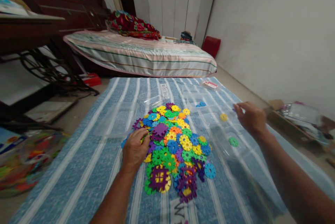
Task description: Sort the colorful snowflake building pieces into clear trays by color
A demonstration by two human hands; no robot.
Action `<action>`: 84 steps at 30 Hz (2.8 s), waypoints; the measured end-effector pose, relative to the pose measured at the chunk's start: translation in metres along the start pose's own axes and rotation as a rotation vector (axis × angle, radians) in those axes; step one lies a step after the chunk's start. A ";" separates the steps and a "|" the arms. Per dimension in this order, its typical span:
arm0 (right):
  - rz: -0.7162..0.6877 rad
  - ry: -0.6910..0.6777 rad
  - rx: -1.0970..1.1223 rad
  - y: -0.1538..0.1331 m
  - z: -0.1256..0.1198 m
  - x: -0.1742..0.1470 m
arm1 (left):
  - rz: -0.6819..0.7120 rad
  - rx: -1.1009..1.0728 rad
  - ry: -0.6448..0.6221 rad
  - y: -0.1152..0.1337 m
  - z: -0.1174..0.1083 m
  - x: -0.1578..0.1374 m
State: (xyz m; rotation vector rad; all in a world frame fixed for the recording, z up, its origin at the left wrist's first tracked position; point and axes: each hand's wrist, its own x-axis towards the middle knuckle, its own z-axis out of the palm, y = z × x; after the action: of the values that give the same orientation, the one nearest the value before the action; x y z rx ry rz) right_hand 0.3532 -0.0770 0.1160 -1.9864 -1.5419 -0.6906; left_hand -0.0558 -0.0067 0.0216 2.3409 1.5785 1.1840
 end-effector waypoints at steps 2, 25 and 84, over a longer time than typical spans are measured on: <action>-0.122 -0.069 0.205 -0.028 -0.003 -0.030 | -0.004 -0.003 0.000 0.000 0.000 0.000; -0.322 -0.415 0.426 -0.125 -0.021 -0.135 | 0.011 -0.021 0.007 -0.003 -0.001 0.003; -0.174 -0.153 0.478 -0.032 -0.045 -0.024 | 0.047 0.024 0.020 0.002 0.002 0.001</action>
State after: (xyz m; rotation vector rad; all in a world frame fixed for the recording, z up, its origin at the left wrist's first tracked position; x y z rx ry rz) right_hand 0.3135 -0.1175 0.1357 -1.5884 -1.7858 -0.2038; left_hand -0.0525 -0.0056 0.0215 2.4020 1.5606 1.2079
